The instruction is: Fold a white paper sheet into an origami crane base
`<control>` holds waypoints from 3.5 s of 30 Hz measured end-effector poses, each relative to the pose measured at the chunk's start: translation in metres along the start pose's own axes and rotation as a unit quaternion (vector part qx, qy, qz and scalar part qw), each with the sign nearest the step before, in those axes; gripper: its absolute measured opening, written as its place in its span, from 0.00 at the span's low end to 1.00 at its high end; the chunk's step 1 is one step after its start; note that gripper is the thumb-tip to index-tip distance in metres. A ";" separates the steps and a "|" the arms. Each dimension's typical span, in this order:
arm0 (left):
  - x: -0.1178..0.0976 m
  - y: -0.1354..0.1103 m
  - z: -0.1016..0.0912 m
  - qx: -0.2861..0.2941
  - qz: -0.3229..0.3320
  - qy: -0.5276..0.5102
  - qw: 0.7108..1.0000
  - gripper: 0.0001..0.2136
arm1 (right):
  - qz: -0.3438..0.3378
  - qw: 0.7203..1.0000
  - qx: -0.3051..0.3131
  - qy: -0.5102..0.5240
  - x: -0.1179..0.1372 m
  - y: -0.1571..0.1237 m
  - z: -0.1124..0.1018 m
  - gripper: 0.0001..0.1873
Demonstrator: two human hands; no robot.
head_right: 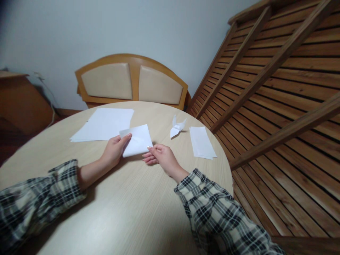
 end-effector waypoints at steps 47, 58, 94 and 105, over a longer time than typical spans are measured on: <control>-0.005 -0.007 0.001 0.018 0.016 0.027 0.999 0.16 | -0.120 0.985 -0.039 -0.119 0.009 -0.009 0.000 0.17; 0.001 -0.003 -0.002 0.021 0.024 0.051 0.998 0.16 | -0.064 0.996 -0.025 -0.057 0.001 -0.002 -0.008 0.28; -0.006 -0.012 -0.001 0.116 0.130 0.146 0.974 0.19 | -0.131 0.982 -0.050 -0.129 0.005 -0.006 -0.005 0.20; -0.013 -0.024 0.002 0.199 0.111 0.167 0.959 0.20 | -0.242 0.943 -0.131 -0.190 0.011 -0.002 -0.011 0.26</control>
Point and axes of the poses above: each hand's wrist, its own y-axis towards the middle knuckle, its own z-axis out of the palm, x = y × z, the point moved 1 cm from there along y, towards the middle knuckle, and after that the axes turned 15 degrees about -x, right-handed, at the moved point
